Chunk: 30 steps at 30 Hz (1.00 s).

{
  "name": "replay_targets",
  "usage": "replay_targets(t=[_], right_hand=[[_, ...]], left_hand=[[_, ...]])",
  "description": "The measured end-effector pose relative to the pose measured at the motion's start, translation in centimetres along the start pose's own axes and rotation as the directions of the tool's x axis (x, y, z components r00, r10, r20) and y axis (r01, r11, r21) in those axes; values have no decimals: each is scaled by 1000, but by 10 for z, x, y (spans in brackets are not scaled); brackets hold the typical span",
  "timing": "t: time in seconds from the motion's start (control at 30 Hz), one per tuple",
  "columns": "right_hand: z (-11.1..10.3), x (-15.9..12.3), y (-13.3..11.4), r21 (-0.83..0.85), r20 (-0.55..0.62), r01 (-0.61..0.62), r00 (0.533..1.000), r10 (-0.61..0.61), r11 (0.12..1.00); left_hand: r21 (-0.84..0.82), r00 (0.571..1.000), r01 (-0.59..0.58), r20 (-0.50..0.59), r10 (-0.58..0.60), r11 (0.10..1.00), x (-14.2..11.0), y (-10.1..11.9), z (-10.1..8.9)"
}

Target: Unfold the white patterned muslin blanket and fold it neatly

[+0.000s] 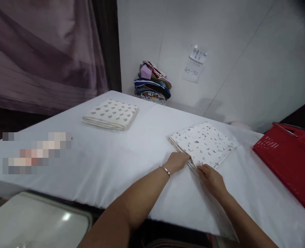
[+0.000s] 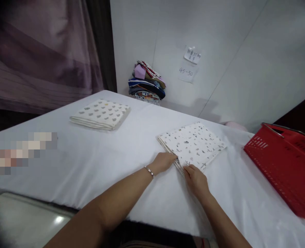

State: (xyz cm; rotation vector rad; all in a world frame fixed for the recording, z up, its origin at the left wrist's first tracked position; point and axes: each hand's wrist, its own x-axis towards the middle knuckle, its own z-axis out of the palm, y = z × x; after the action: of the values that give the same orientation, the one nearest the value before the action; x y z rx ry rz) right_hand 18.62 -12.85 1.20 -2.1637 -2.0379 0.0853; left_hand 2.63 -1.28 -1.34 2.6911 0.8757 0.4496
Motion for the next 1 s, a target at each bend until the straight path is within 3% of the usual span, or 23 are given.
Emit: replay_targets(t=[0.37,0.6,1.0], right_hand=[[3,4,1,26,21,10,1000,-10,1000],[9,-2,1,71,-26,16,1000,-14,997],[9,3,3,82,-33,50,998,-48,995]], left_hand=[[43,1000,-7,-13,7,999,4,0,8],[20,1000,-8,16,7,1000,2,1,3],[-35,996,84,-11,-84,996,1,-1,2]])
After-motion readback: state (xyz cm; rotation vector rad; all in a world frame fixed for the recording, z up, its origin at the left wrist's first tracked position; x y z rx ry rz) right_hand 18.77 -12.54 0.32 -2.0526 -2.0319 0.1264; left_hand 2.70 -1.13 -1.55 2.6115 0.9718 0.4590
